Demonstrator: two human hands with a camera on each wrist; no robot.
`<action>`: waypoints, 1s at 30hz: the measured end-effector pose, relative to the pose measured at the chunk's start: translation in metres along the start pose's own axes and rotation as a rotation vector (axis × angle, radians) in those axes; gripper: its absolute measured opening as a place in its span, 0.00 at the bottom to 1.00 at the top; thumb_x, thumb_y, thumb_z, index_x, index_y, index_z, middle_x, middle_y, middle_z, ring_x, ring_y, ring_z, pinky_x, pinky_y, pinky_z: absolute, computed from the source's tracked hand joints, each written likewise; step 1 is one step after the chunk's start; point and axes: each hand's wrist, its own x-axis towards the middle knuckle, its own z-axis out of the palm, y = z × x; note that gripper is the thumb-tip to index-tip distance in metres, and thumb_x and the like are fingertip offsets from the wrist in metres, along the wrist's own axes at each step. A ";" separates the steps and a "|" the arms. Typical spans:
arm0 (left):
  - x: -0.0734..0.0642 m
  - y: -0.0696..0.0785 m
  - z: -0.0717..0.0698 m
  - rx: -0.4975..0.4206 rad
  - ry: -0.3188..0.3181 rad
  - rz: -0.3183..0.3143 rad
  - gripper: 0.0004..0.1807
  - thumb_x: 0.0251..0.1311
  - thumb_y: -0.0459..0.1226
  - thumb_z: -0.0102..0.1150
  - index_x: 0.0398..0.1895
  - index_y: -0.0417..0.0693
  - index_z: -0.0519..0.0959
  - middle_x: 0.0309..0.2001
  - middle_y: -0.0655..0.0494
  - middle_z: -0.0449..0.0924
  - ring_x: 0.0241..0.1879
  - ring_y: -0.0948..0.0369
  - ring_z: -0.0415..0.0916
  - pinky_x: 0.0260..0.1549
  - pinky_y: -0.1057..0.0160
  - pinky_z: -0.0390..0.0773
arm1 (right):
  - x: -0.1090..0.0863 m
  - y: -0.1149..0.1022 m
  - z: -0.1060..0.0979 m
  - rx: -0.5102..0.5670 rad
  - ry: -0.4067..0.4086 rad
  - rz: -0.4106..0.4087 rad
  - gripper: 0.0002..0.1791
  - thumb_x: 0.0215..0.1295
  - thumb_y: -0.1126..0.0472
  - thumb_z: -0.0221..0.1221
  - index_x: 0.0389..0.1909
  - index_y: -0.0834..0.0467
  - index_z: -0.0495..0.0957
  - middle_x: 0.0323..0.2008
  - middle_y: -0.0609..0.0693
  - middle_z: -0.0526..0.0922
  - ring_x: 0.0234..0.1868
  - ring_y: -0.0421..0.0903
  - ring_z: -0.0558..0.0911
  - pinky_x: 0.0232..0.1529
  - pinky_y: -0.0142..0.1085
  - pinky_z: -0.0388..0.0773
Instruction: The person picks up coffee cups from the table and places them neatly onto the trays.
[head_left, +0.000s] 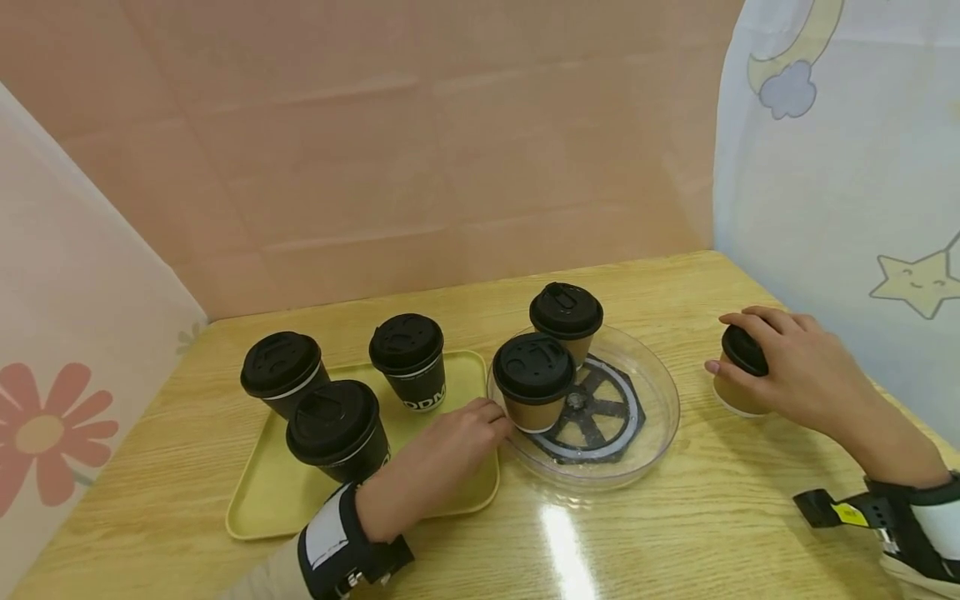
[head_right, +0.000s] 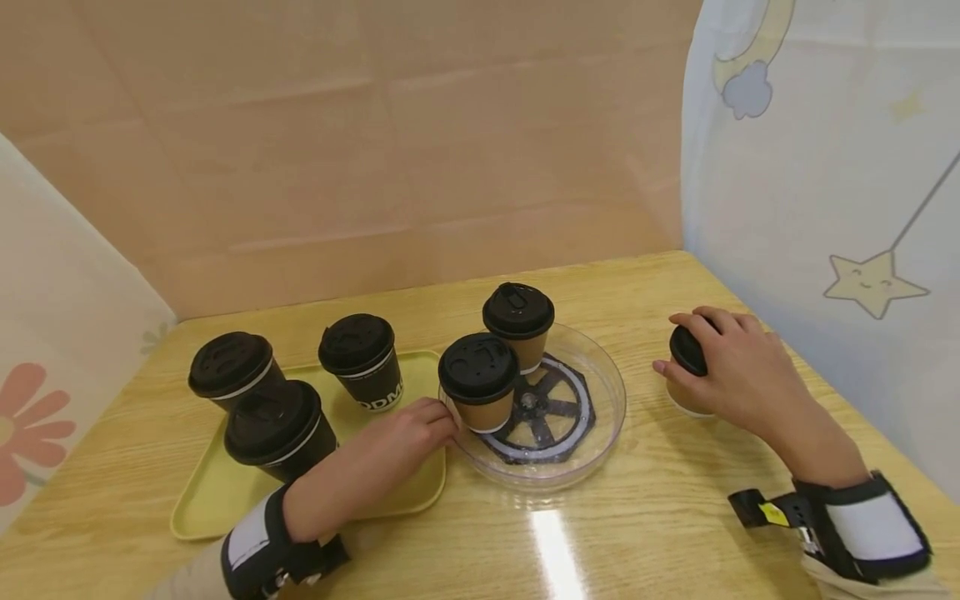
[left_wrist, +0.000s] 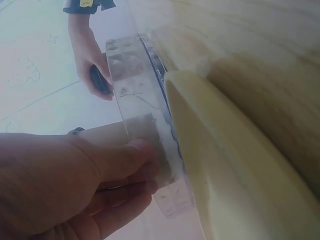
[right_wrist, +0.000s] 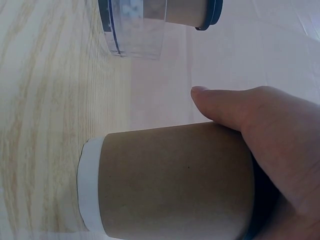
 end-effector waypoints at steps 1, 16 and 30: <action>0.000 0.000 0.000 0.006 0.004 -0.004 0.10 0.59 0.28 0.61 0.42 0.47 0.83 0.44 0.57 0.83 0.48 0.62 0.78 0.43 0.70 0.82 | 0.000 0.000 0.000 0.001 -0.001 0.001 0.34 0.56 0.42 0.67 0.57 0.60 0.75 0.55 0.68 0.73 0.50 0.74 0.70 0.40 0.65 0.71; 0.000 -0.004 0.004 0.092 0.064 0.012 0.09 0.59 0.30 0.62 0.41 0.50 0.83 0.44 0.59 0.83 0.48 0.63 0.79 0.51 0.66 0.80 | 0.000 0.001 0.001 0.008 0.010 -0.012 0.34 0.55 0.42 0.67 0.57 0.61 0.75 0.55 0.68 0.74 0.49 0.75 0.71 0.40 0.65 0.70; -0.001 0.026 -0.012 0.108 0.216 0.212 0.13 0.63 0.34 0.61 0.50 0.56 0.82 0.48 0.66 0.82 0.50 0.68 0.78 0.54 0.72 0.76 | 0.000 -0.001 0.002 -0.016 0.017 0.005 0.35 0.55 0.42 0.67 0.57 0.61 0.75 0.54 0.68 0.74 0.49 0.76 0.70 0.39 0.66 0.70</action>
